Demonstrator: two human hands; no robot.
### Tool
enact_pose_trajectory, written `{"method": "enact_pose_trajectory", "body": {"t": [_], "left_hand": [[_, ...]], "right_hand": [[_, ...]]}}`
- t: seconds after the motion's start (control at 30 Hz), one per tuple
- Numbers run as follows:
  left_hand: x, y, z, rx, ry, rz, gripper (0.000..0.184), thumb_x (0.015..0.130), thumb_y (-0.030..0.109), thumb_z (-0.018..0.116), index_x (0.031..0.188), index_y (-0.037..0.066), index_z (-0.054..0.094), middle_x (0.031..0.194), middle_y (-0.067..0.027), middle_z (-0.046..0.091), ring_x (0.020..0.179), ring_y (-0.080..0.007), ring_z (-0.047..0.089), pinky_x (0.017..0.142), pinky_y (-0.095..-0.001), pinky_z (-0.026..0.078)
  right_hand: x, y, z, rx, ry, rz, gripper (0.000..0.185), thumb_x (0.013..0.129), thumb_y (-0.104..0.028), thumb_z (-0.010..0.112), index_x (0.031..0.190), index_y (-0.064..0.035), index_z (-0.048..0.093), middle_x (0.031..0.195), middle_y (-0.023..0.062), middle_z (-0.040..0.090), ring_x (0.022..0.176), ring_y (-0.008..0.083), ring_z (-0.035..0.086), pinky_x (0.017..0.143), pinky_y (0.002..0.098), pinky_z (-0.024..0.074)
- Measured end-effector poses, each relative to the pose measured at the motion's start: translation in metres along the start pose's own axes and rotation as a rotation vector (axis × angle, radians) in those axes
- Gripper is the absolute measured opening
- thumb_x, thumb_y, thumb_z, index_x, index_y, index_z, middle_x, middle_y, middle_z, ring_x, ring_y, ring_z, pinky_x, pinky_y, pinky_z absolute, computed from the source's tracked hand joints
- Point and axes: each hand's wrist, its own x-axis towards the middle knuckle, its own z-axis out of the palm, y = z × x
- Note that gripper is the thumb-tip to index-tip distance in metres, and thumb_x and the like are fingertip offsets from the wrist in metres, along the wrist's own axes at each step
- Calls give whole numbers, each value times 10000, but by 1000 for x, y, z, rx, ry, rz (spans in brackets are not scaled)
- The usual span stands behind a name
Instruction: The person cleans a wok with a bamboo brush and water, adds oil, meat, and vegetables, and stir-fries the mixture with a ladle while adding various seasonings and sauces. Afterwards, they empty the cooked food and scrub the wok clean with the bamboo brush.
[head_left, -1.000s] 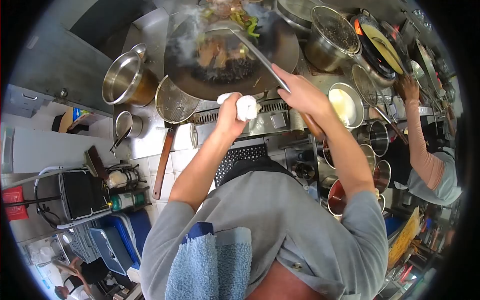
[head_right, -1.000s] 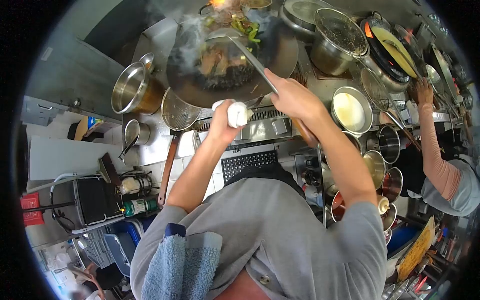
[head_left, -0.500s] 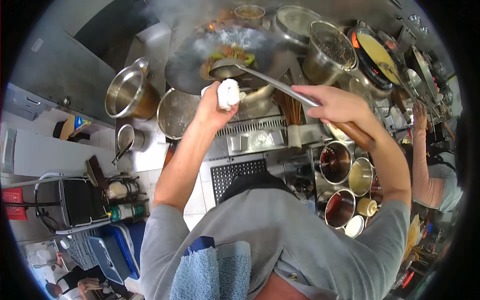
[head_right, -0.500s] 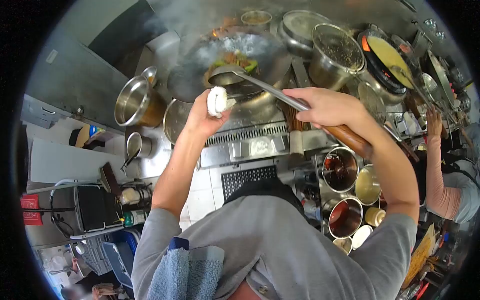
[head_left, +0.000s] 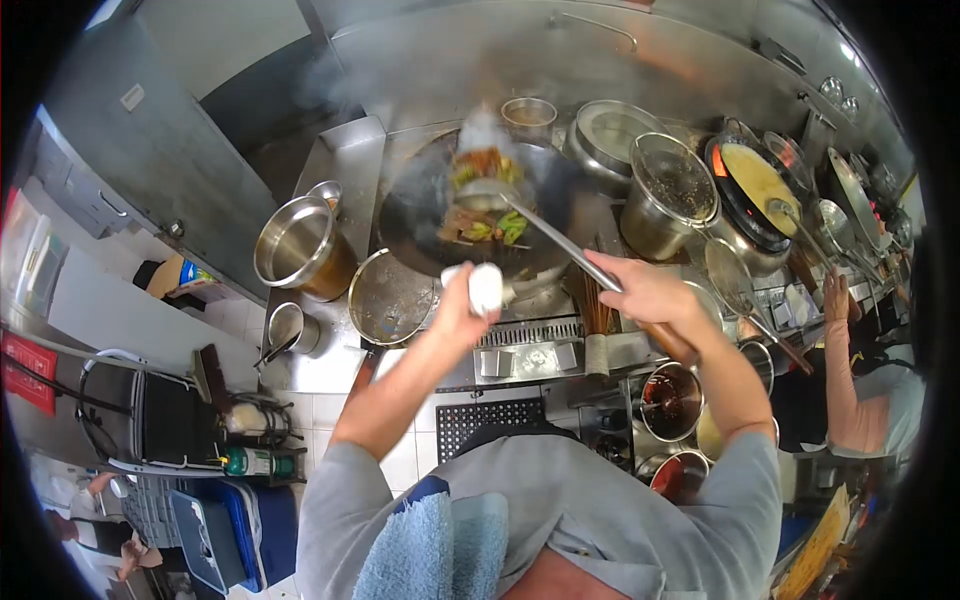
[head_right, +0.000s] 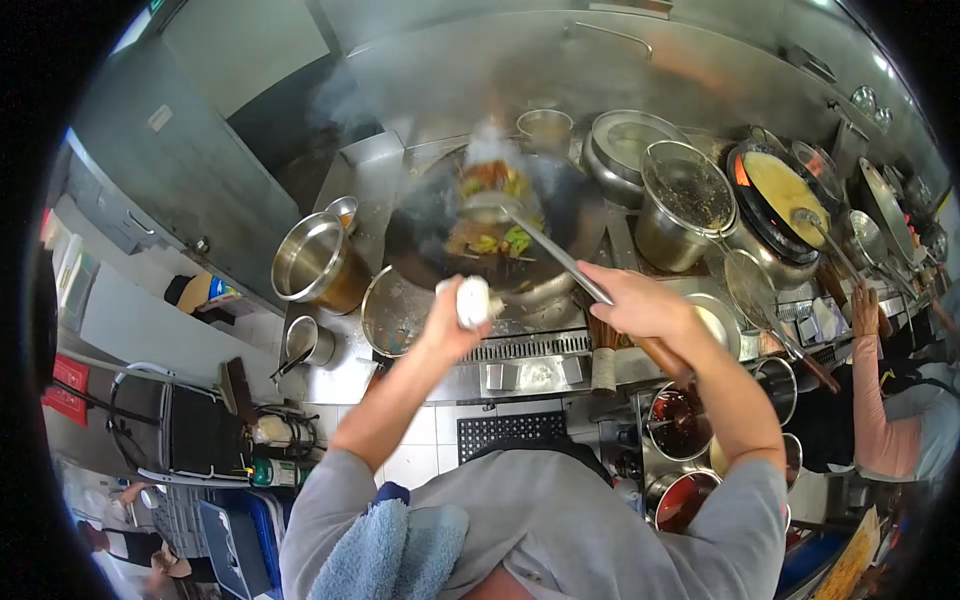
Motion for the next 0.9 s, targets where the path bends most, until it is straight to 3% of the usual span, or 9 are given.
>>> {"method": "enact_pose_trajectory", "body": {"t": [0.03, 0.13, 0.3, 0.37, 0.4, 0.5, 0.6, 0.83, 0.9], "left_hand": [[5, 22, 13, 27, -6, -37, 251, 985, 359, 421, 1009, 160, 573, 861, -11, 634, 745, -159, 609, 484, -282, 446], [74, 34, -9, 76, -92, -123, 269, 964, 391, 441, 975, 162, 583, 851, -26, 627, 780, -232, 624, 489, -311, 438], [81, -47, -51, 47, -176, 31, 228, 968, 337, 456, 1018, 142, 563, 903, -51, 655, 763, -227, 651, 606, -352, 536], [32, -76, -48, -8, -124, 45, 218, 980, 320, 452, 1051, 133, 540, 904, -67, 651, 789, -227, 655, 648, -392, 558], [17, -72, -40, -35, -126, 54, 215, 986, 317, 450, 1063, 132, 529, 906, -75, 650, 800, -226, 656, 669, -406, 566], [11, -10, -12, -133, -30, 39, 162, 956, 300, 501, 1018, 161, 556, 897, -41, 647, 775, -211, 640, 640, -404, 540], [85, 30, -28, -95, -24, -57, 148, 923, 303, 543, 985, 172, 576, 878, -15, 654, 795, -192, 646, 641, -370, 520], [113, 21, -62, -30, -367, -135, 222, 860, 379, 604, 991, 199, 610, 977, -1, 650, 914, -157, 617, 806, -436, 481], [114, 14, -61, -4, -405, -40, 244, 896, 417, 547, 1023, 215, 595, 881, 32, 639, 780, -120, 614, 654, -365, 493]], "right_hand": [[-7, -8, -12, 80, -108, 67, 706, 839, -126, 588, 1472, -69, 281, 790, 152, 615, 573, 173, 597, 582, 344, 507], [31, 18, -3, -35, -93, -25, 697, 838, -121, 587, 1465, -52, 289, 831, 144, 622, 572, 178, 598, 586, 346, 510], [47, 13, 31, -165, 210, -61, 670, 826, -119, 579, 1441, -75, 316, 913, 293, 633, 847, 445, 614, 751, 480, 488], [10, 16, 54, -13, 268, -7, 704, 836, -134, 606, 1466, -158, 294, 967, 279, 640, 839, 442, 621, 741, 468, 496], [-5, 31, 85, 74, 471, -170, 733, 840, -120, 623, 1481, -172, 271, 1000, 268, 639, 802, 406, 641, 728, 444, 506], [-32, 22, 160, 262, 477, 163, 727, 878, -71, 591, 1499, -122, 216, 913, 226, 619, 711, 313, 601, 718, 342, 486], [-1, 42, 237, 729, 504, 260, 718, 923, -104, 554, 1519, -132, 155, 710, 68, 554, 487, 128, 490, 454, 270, 434], [93, -144, 128, 1176, 23, 19, 749, 864, -141, 641, 1489, -80, 233, 706, 12, 488, 333, 53, 360, 258, 195, 309], [149, -205, 103, 1102, -87, 41, 724, 834, -124, 638, 1464, -35, 292, 691, 8, 487, 337, 35, 348, 259, 185, 271]]}}
